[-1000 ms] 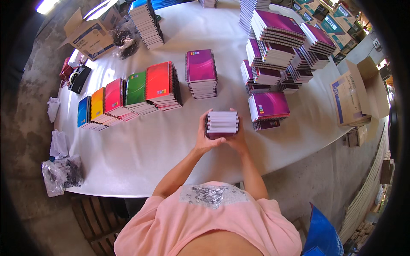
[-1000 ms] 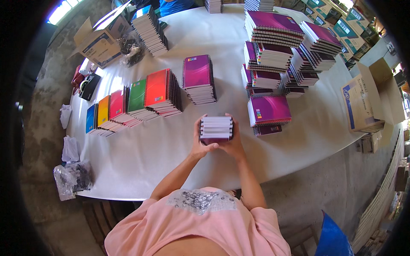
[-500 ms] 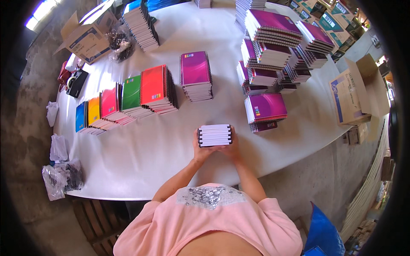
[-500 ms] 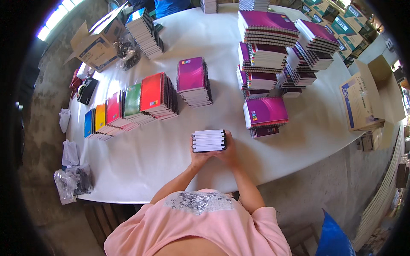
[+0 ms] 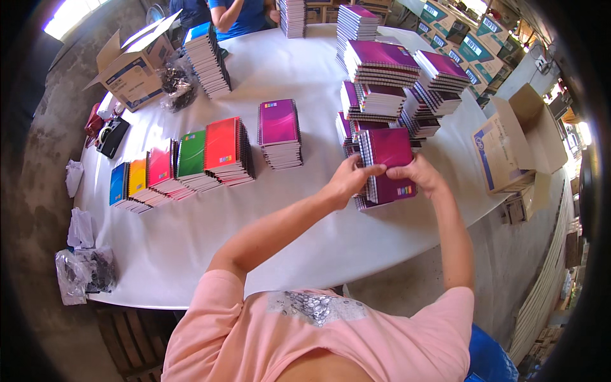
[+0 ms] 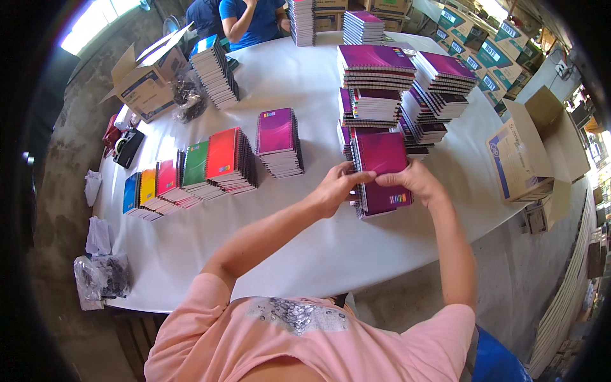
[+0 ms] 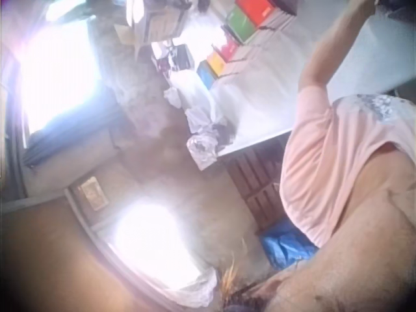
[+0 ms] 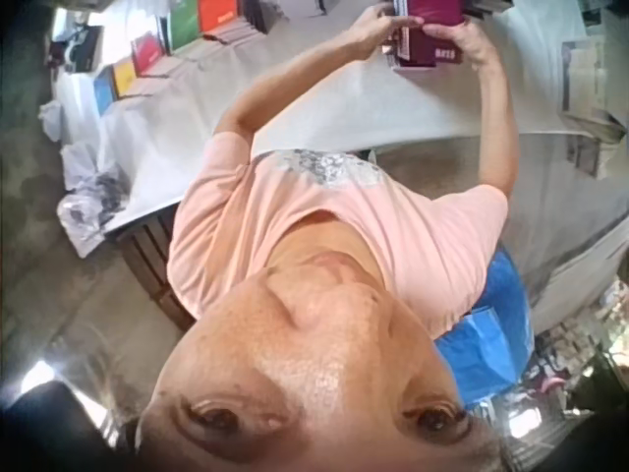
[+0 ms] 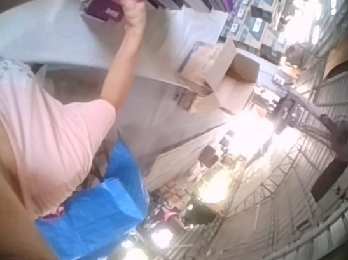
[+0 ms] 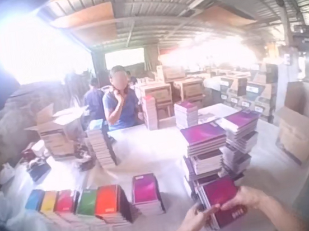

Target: The person sorts spiral-bound notebooks by color, creates stacks of the same-colored notebooks, and then picks up several notebooks of different colors and places them together in a final stack.

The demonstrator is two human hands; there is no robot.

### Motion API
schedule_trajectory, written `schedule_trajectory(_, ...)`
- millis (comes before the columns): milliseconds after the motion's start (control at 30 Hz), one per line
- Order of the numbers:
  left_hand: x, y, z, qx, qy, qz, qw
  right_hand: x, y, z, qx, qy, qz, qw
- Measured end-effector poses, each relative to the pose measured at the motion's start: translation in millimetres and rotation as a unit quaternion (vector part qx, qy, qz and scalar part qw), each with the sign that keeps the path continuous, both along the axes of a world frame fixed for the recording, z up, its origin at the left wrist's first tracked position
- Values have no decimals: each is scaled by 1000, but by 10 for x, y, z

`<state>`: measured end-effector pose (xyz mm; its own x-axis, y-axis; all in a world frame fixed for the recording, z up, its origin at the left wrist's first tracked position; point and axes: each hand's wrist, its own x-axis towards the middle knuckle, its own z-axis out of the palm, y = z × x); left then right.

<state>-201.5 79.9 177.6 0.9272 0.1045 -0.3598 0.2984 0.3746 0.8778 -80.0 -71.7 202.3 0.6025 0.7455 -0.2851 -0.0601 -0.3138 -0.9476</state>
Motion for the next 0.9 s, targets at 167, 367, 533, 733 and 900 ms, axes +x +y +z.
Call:
schedule_trajectory(167, 292, 55, -100, -38, 46, 4, 998, 399, -28, -250, -94, 51, -1, 994)
schedule_trajectory(367, 394, 89, -252, -37, 71, 15, 997, 472, 32, -411, -97, 36, -18, 995)
schedule_trajectory(533, 373, 35, -293, -32, 62, -17, 997, 452, 2, -466, -60, 36, 4, 998)
schedule_trajectory(733, 439, 13, -545, -7, 53, 13, 999, 332, 66, -422, -83, 43, -28, 995)
schedule_trajectory(900, 433, -59, -415, 394, 86, -38, 914, 350, 54, -409, -117, -1, -46, 992)
